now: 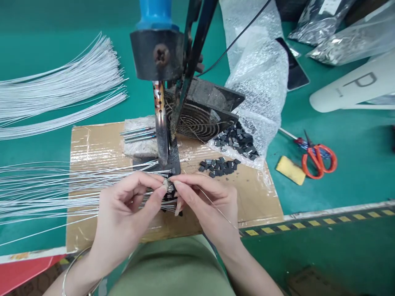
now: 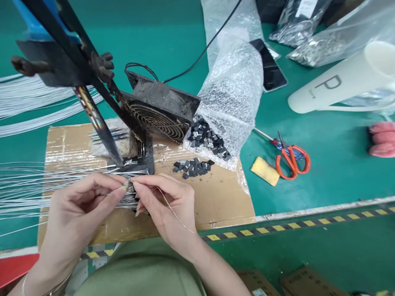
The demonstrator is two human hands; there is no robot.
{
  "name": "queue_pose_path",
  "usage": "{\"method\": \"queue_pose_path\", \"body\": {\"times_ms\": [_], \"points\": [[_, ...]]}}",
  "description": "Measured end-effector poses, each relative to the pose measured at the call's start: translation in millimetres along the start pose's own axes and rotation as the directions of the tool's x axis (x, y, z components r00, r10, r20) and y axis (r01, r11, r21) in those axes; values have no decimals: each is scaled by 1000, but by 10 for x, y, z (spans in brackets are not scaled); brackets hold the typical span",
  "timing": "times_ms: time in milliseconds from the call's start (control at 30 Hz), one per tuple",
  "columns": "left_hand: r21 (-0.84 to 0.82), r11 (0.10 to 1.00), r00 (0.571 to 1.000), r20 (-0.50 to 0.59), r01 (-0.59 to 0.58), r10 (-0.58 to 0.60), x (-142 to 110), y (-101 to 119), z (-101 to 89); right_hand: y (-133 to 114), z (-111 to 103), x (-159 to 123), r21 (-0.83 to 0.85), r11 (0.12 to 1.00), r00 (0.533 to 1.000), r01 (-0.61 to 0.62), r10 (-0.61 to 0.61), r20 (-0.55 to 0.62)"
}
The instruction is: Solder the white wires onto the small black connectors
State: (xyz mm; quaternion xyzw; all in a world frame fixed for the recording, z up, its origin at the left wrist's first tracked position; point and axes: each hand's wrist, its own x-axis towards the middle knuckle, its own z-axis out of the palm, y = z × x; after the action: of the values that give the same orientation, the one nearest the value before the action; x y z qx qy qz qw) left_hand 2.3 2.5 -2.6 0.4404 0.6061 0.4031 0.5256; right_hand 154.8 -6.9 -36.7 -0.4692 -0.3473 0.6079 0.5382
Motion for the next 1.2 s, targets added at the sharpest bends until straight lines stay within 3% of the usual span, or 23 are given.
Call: {"method": "queue_pose_path", "body": {"times_ms": [267, 467, 833, 1033, 1200], "points": [[3, 1000, 1000, 9, -15, 15, 5, -8, 7, 30, 1, -25, 0, 1000, 1000, 13, -13, -15], [103, 994, 998, 56, -43, 37, 63, -68, -65, 74, -83, -117, -271, 945, 983, 180, -178, 32], [179, 984, 999, 48, -25, 17, 145, -40, -88, -4, -181, -113, -457, 868, 979, 192, -203, 24], [193, 981, 999, 29, -34, 29, 184, -27, -103, -88, -132, -55, -407, 866, 956, 289, -283, 77], [190, 981, 999, 19, -34, 31, 201, 5, -104, -127, -72, -22, -321, 926, 979, 200, -180, 92]]}}
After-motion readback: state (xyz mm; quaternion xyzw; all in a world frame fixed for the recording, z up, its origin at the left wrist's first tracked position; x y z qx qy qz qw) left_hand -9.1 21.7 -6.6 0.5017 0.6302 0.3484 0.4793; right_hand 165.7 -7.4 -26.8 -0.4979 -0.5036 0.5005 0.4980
